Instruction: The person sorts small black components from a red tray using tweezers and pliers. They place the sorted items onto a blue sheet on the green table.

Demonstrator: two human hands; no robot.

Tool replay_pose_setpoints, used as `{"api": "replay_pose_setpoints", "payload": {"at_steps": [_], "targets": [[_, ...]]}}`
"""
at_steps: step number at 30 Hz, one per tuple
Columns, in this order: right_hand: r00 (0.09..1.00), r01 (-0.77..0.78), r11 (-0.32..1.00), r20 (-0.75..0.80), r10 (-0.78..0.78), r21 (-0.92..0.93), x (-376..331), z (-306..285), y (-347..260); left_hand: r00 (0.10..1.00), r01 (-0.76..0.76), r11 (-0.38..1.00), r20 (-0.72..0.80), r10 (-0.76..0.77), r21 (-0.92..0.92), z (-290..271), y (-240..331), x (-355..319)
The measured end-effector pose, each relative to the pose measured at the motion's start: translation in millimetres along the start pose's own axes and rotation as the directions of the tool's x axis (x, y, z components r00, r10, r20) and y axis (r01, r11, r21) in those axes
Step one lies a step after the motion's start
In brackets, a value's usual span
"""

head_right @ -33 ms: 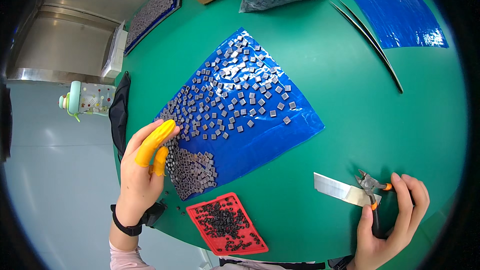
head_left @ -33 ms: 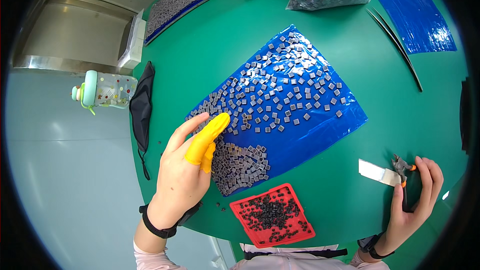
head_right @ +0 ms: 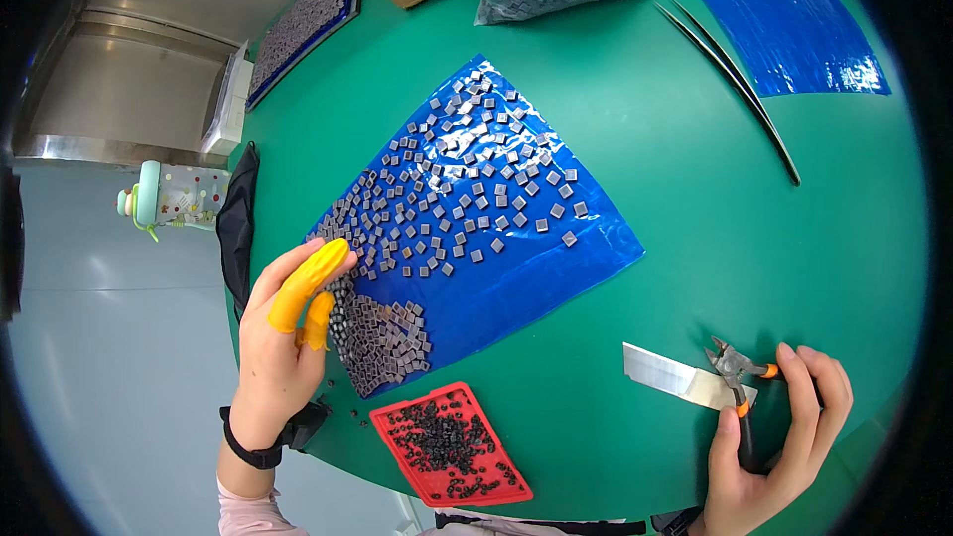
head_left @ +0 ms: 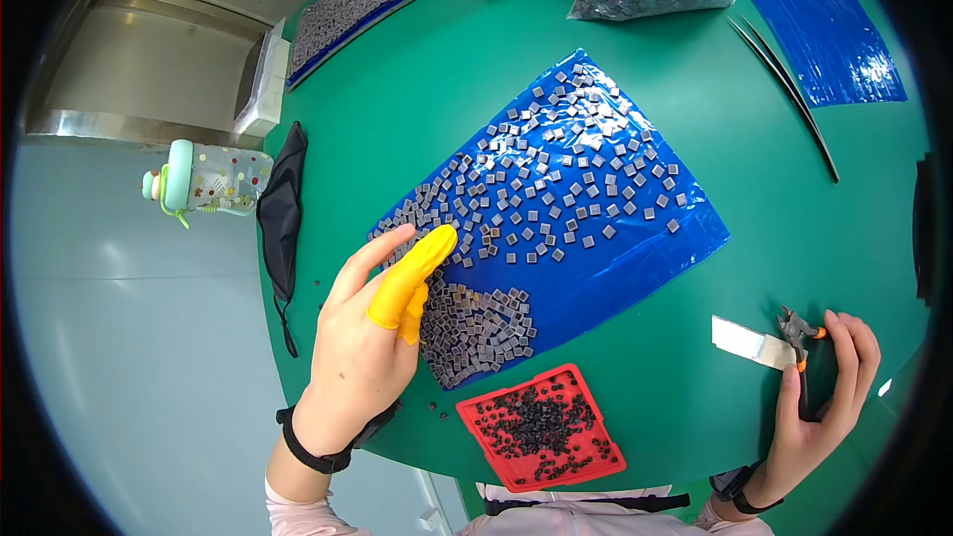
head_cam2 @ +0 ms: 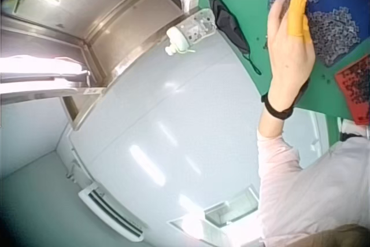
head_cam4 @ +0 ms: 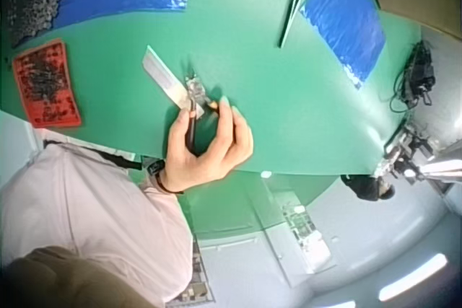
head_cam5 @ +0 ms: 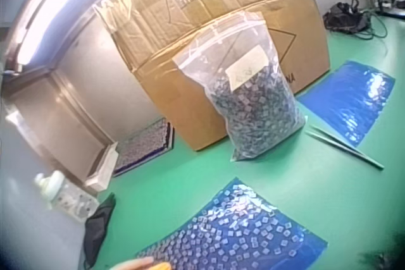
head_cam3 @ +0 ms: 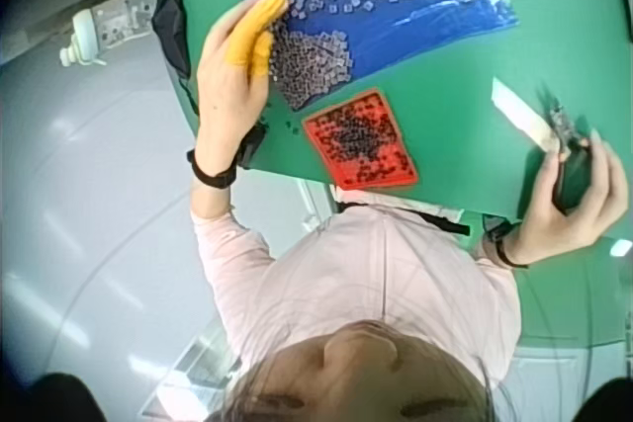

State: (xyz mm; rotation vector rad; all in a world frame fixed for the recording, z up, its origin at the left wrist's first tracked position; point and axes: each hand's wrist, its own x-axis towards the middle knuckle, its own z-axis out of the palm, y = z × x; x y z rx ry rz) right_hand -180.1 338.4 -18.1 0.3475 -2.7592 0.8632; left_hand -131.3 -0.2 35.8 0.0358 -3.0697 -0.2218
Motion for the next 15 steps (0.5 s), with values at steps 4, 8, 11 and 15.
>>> {"api": "replay_pose_setpoints", "payload": {"at_steps": [4, 8, 11, 15], "targets": [[1.0, -0.005, 1.0, -0.002, 0.005, 0.006, -0.3, 0.4, 0.4, 1.0, -0.007, 1.0, -0.002, 0.007, -0.01, -0.2, 0.9, -0.7], [1.0, 0.0, 1.0, -0.001, 0.0, 0.001, -0.7, 0.2, 1.0, 1.0, -0.017, 1.0, -0.006, 0.017, -0.002, 0.1, 1.0, -2.2], [1.0, 0.008, 1.0, -0.004, -0.008, -0.005, -0.4, 0.4, 1.3, 1.0, -0.018, 1.0, -0.002, 0.018, 0.005, 0.1, 1.9, -3.0], [1.0, 0.006, 1.0, -0.007, -0.006, 0.005, -0.7, 1.1, 2.1, 0.999, -0.036, 0.999, -0.015, 0.036, 0.008, 0.0, 2.9, -4.5]]}}
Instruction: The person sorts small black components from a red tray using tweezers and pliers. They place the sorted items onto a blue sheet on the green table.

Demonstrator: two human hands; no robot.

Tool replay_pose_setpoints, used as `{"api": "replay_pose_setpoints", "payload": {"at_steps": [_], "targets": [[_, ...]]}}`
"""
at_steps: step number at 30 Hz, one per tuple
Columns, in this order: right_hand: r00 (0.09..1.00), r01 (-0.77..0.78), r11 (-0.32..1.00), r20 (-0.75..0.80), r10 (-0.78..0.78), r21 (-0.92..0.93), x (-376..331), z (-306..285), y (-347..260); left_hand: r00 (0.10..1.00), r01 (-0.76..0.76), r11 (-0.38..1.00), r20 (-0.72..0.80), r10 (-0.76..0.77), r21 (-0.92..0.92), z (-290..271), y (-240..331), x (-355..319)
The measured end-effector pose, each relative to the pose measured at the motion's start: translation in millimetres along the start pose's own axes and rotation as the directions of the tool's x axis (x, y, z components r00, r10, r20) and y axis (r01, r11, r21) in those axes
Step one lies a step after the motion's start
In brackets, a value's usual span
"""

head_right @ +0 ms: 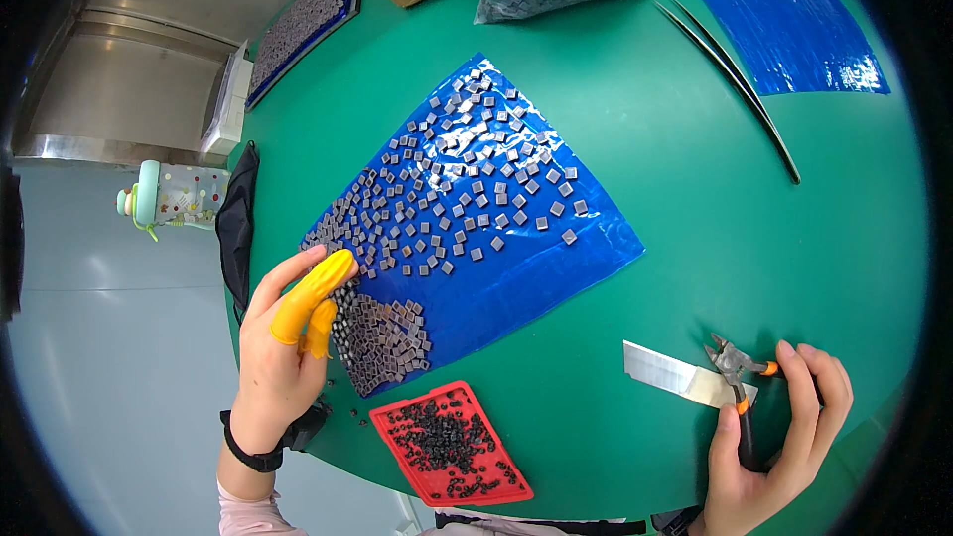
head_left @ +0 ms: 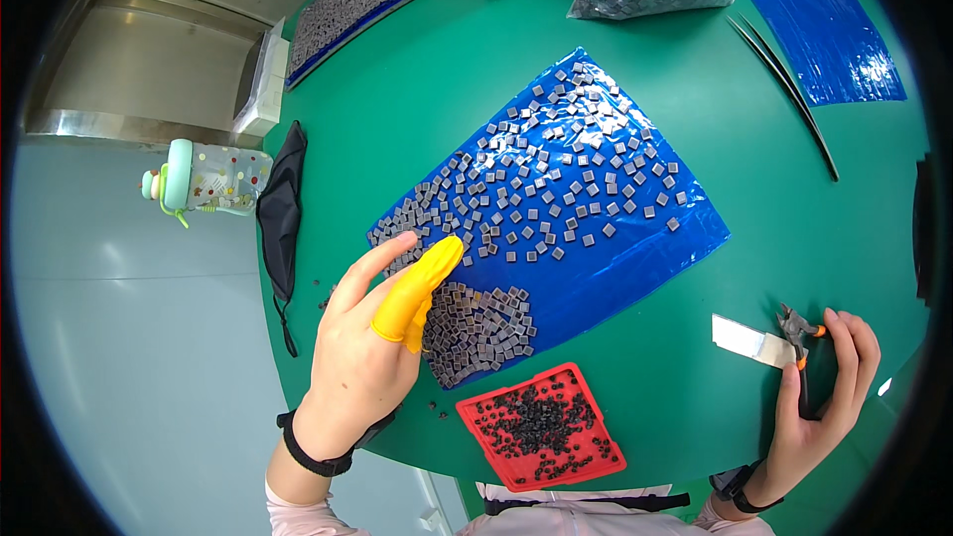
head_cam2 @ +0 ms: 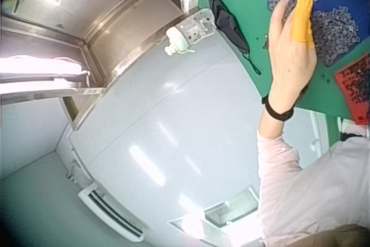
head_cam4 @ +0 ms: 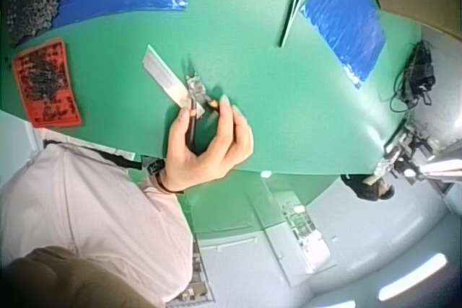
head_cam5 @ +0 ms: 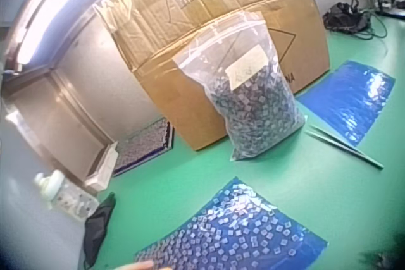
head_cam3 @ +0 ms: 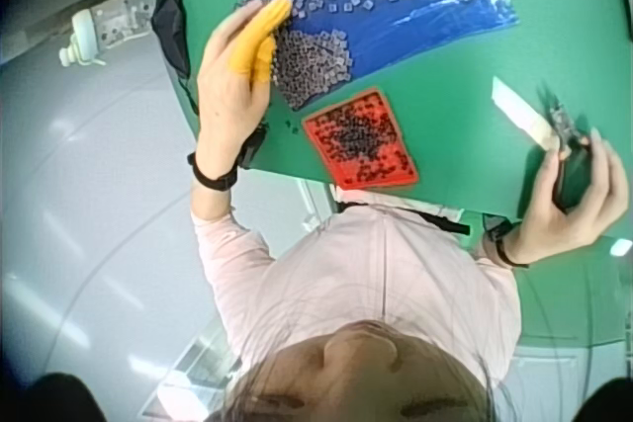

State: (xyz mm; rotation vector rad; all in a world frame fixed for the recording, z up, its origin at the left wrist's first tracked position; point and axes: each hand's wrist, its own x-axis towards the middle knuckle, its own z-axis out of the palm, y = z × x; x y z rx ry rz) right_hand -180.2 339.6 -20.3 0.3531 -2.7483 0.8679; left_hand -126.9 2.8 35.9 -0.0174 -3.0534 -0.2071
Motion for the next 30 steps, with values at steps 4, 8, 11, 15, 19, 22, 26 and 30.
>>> {"api": "replay_pose_setpoints", "payload": {"at_steps": [4, 8, 11, 15, 19, 22, 26, 30], "targets": [[1.0, 0.007, 1.0, 0.009, -0.007, -0.016, -0.3, 0.1, 1.0, 1.0, 0.002, 1.0, -0.031, -0.002, 0.006, -0.5, 0.3, -0.6], [1.0, 0.001, 1.0, 0.01, -0.001, -0.021, 0.1, -0.1, 0.6, 0.998, -0.002, 1.0, -0.058, 0.002, 0.002, -2.2, 0.9, -2.4], [1.0, -0.006, 1.0, 0.005, 0.006, -0.014, 0.4, 0.3, -2.7, 0.999, -0.009, 1.0, -0.039, 0.009, -0.009, -1.5, -0.2, -3.8], [1.0, 0.002, 1.0, 0.001, -0.002, -0.017, 0.6, 0.1, -2.7, 1.0, -0.01, 1.0, -0.014, 0.01, -0.015, -1.0, -0.8, -3.0], [1.0, 0.007, 1.0, 0.002, -0.007, -0.017, 1.0, 0.3, -2.5, 1.0, -0.001, 1.0, -0.01, 0.001, -0.022, -1.6, -0.5, -3.8], [1.0, 0.002, 1.0, 0.0, -0.002, -0.015, 0.9, 1.0, -2.6, 1.0, -0.013, 1.0, -0.013, 0.012, -0.015, -1.5, -1.0, -4.4], [1.0, 0.003, 1.0, 0.004, -0.003, -0.014, 1.0, 0.7, -3.2, 0.999, -0.023, 1.0, -0.025, 0.023, -0.002, -0.5, -2.1, -6.1], [1.0, -0.001, 1.0, 0.001, 0.001, -0.021, 0.7, 1.0, -3.1, 1.0, 0.0, 1.0, -0.03, 0.0, -0.002, 1.1, -0.8, -5.8]]}}
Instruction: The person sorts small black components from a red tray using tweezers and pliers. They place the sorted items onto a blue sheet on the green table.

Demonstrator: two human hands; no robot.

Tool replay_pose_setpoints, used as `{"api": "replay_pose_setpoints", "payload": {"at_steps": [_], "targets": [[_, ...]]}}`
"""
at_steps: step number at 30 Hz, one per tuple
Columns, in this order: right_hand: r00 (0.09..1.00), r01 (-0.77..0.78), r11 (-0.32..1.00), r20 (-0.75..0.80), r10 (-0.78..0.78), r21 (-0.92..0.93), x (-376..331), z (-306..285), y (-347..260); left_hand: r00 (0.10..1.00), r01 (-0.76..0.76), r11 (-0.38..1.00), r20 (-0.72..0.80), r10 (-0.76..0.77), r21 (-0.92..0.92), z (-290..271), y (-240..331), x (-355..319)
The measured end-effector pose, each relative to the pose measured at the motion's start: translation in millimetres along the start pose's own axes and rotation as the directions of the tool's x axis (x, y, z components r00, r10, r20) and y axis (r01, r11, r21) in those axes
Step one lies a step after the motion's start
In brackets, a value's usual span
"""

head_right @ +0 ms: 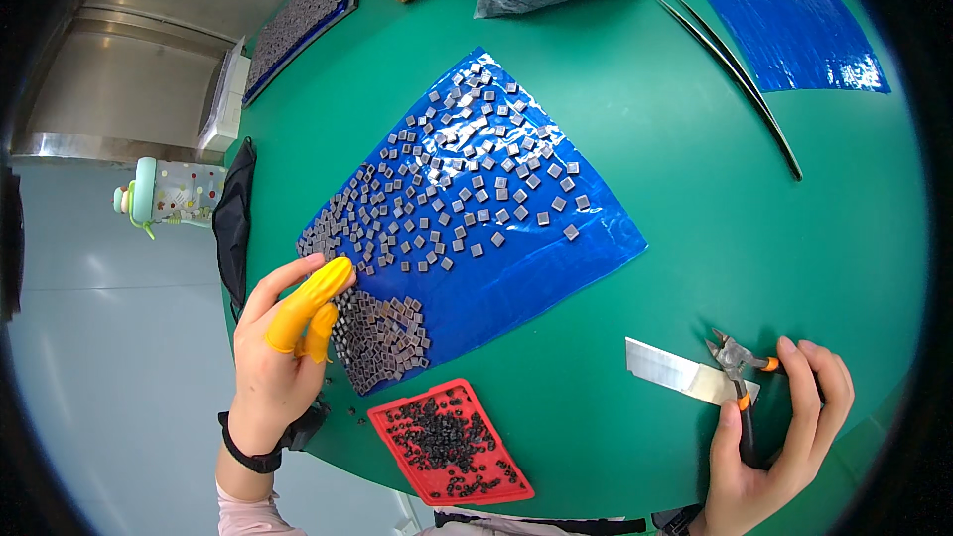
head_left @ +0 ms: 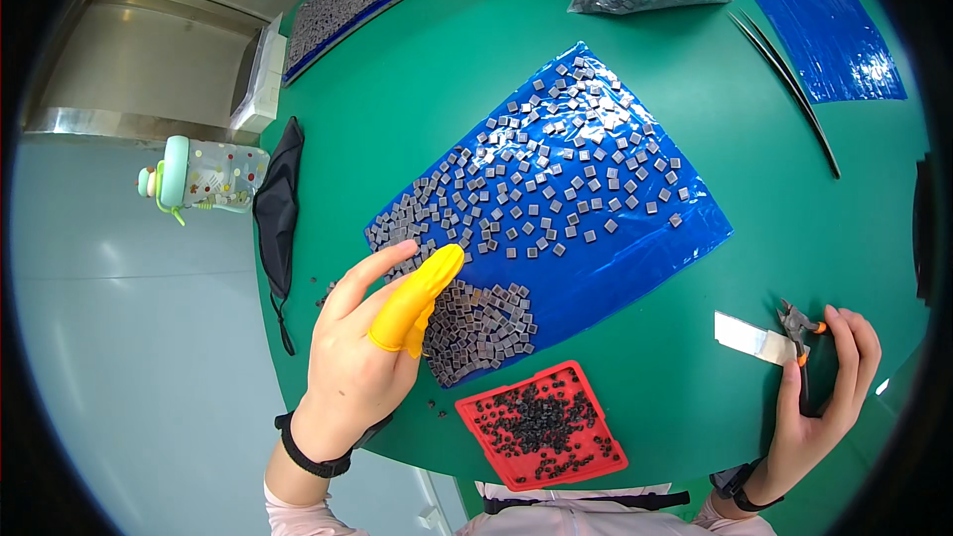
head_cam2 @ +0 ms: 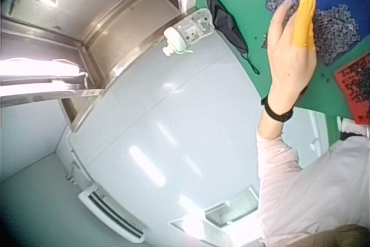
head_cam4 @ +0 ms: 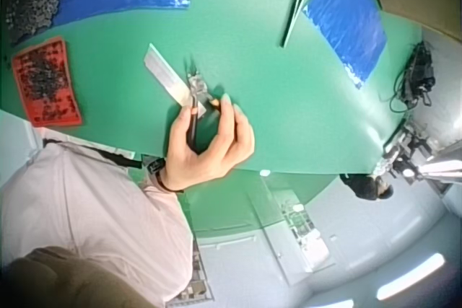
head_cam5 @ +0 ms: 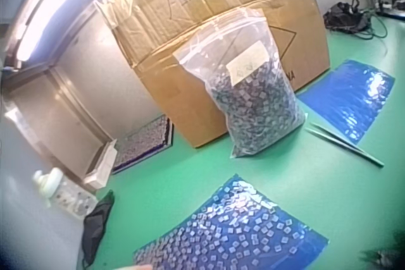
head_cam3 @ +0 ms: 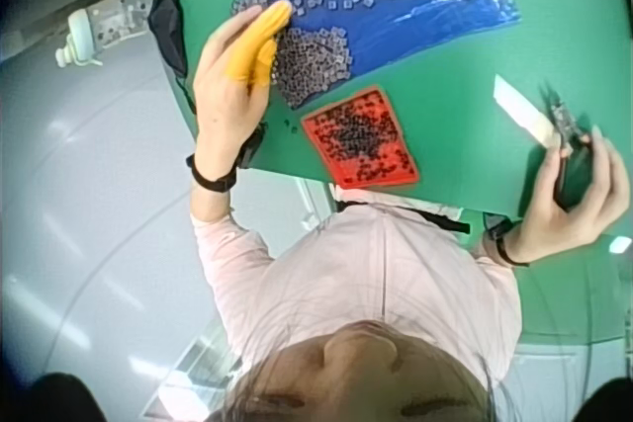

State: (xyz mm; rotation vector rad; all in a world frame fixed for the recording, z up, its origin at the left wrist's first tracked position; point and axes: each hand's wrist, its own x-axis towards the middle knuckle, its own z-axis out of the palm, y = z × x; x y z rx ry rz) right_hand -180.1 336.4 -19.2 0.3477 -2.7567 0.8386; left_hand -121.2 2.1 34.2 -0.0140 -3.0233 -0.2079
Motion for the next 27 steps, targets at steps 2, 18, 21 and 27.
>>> {"api": "replay_pose_setpoints", "payload": {"at_steps": [2, 18, 21, 27], "targets": [[1.0, 0.005, 1.0, 0.002, -0.005, -0.001, -0.2, -0.3, 0.6, 1.0, -0.014, 1.0, -0.005, 0.014, 0.01, -0.4, -0.8, -0.5], [1.0, 0.008, 1.0, 0.018, -0.008, -0.021, -0.5, -0.8, 3.9, 0.997, -0.074, 0.994, -0.001, 0.074, 0.074, -1.4, -1.1, -1.7], [1.0, -0.003, 1.0, 0.0, 0.003, 0.007, 1.0, -0.4, -1.1, 0.998, -0.06, 0.995, 0.012, 0.059, 0.08, -2.0, 0.3, -1.4], [1.0, -0.005, 1.0, -0.001, 0.005, 0.001, 0.8, 0.0, -2.5, 0.998, -0.066, 0.995, 0.004, 0.066, 0.073, -2.6, -0.1, -1.1]]}}
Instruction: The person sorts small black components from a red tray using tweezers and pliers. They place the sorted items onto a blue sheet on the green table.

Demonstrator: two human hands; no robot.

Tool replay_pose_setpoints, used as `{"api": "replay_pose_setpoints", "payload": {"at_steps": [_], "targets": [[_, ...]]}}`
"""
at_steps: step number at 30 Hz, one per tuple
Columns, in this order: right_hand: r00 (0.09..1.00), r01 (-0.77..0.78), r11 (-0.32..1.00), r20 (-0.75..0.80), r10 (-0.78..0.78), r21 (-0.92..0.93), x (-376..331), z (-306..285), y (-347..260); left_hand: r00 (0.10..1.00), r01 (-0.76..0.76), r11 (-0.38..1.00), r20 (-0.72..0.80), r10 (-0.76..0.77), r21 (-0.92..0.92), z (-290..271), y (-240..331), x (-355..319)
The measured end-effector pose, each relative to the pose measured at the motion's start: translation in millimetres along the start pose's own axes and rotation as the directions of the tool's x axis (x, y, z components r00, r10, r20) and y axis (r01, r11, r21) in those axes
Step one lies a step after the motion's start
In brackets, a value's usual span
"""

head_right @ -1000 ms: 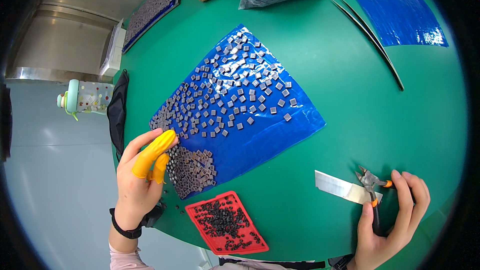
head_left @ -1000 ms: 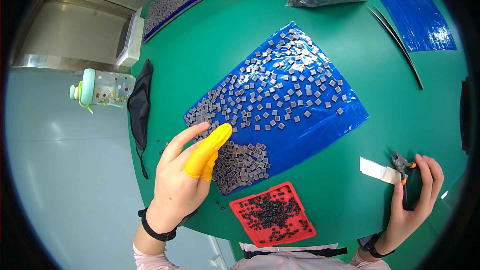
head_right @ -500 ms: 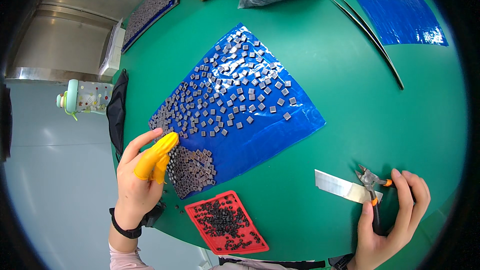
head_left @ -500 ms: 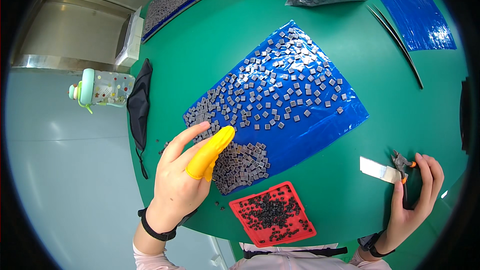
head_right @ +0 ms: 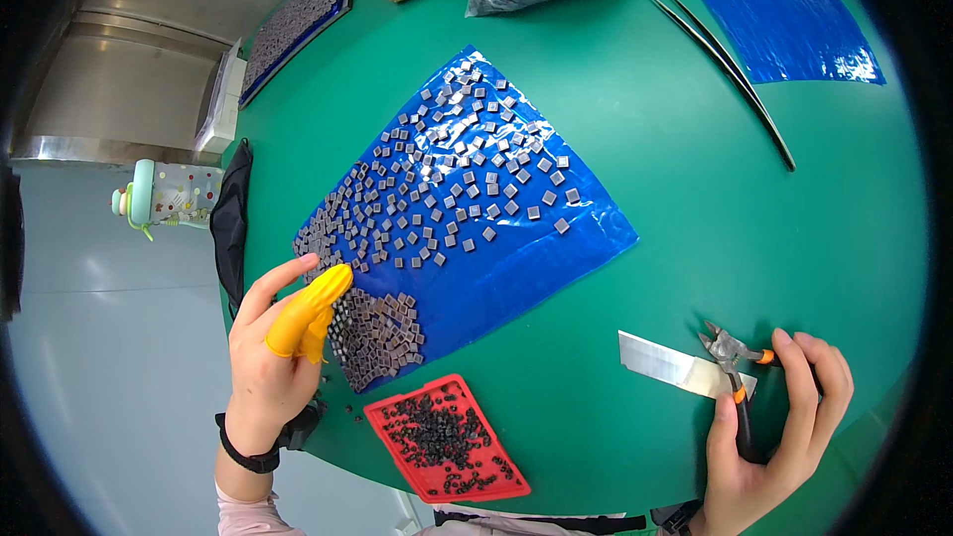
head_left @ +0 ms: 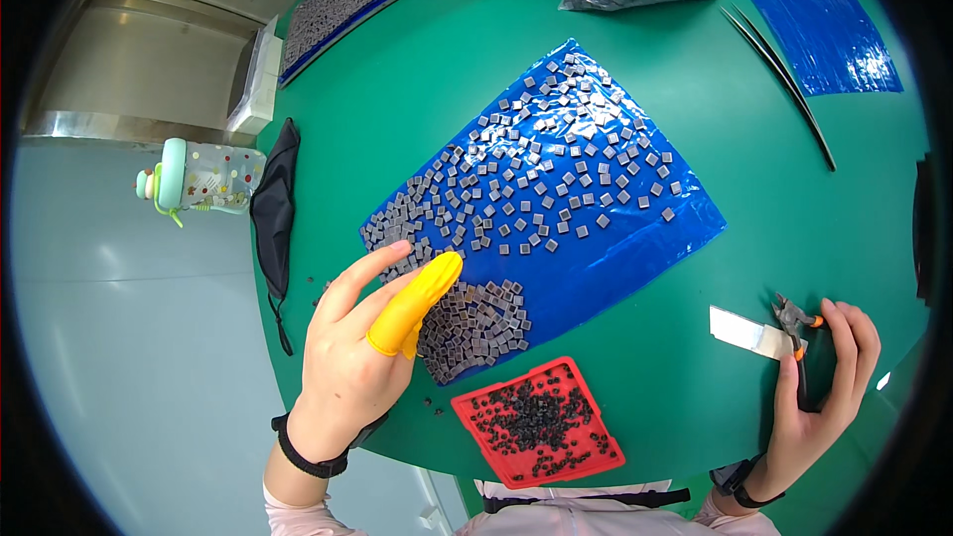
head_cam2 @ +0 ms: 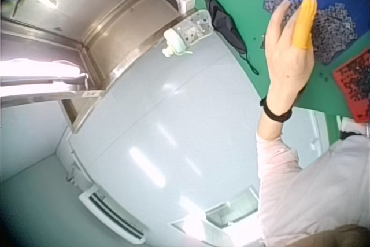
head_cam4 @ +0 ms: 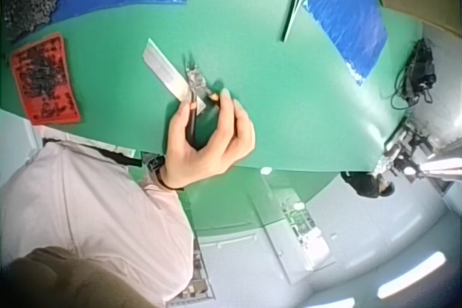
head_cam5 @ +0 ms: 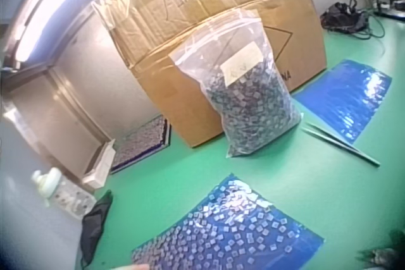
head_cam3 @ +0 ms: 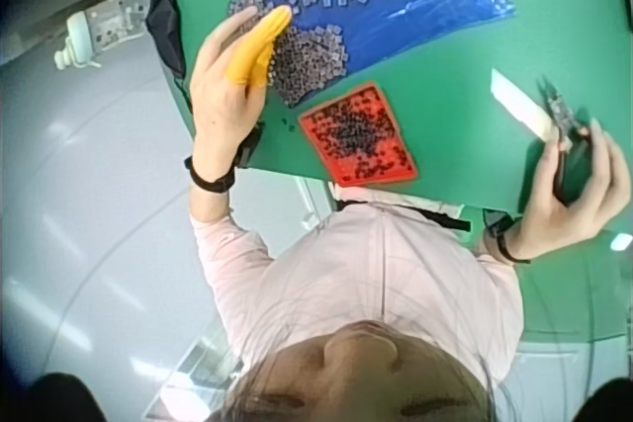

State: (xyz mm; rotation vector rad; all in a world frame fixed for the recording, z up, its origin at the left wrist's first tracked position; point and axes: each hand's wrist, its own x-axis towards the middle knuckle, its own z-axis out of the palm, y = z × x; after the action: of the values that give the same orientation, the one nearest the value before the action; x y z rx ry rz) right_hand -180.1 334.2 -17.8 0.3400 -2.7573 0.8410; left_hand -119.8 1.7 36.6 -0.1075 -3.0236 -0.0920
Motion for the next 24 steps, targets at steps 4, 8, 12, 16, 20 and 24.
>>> {"api": "replay_pose_setpoints", "payload": {"at_steps": [4, 8, 12, 16, 20, 24], "targets": [[1.0, 0.001, 1.0, -0.003, -0.001, 0.009, -0.8, 1.0, 2.2, 1.0, 0.021, 0.999, -0.008, -0.022, -0.035, 0.3, 1.1, 2.1], [1.0, 0.019, 1.0, 0.008, -0.019, -0.008, -0.6, 0.1, 6.5, 0.998, 0.063, 0.995, 0.006, -0.063, -0.072, 2.4, 0.8, 5.9], [1.0, 0.023, 0.999, 0.012, -0.023, -0.025, -1.2, 0.1, 7.2, 0.998, 0.065, 0.996, 0.026, -0.063, -0.056, 1.9, 0.3, 5.7], [1.0, 0.018, 0.999, 0.016, -0.018, -0.038, -1.2, -0.1, 6.6, 0.999, 0.049, 0.997, 0.023, -0.048, -0.064, 2.8, -1.8, 4.2], [1.0, 0.019, 0.999, 0.018, -0.018, -0.04, -0.8, -1.8, 6.8, 0.999, 0.045, 0.997, 0.015, -0.044, -0.064, 2.7, -0.4, 5.5], [0.999, 0.038, 0.999, 0.025, -0.038, -0.019, -2.6, 2.9, 8.5, 0.999, 0.045, 0.998, 0.018, -0.045, -0.039, 1.3, -1.4, -1.4]]}}
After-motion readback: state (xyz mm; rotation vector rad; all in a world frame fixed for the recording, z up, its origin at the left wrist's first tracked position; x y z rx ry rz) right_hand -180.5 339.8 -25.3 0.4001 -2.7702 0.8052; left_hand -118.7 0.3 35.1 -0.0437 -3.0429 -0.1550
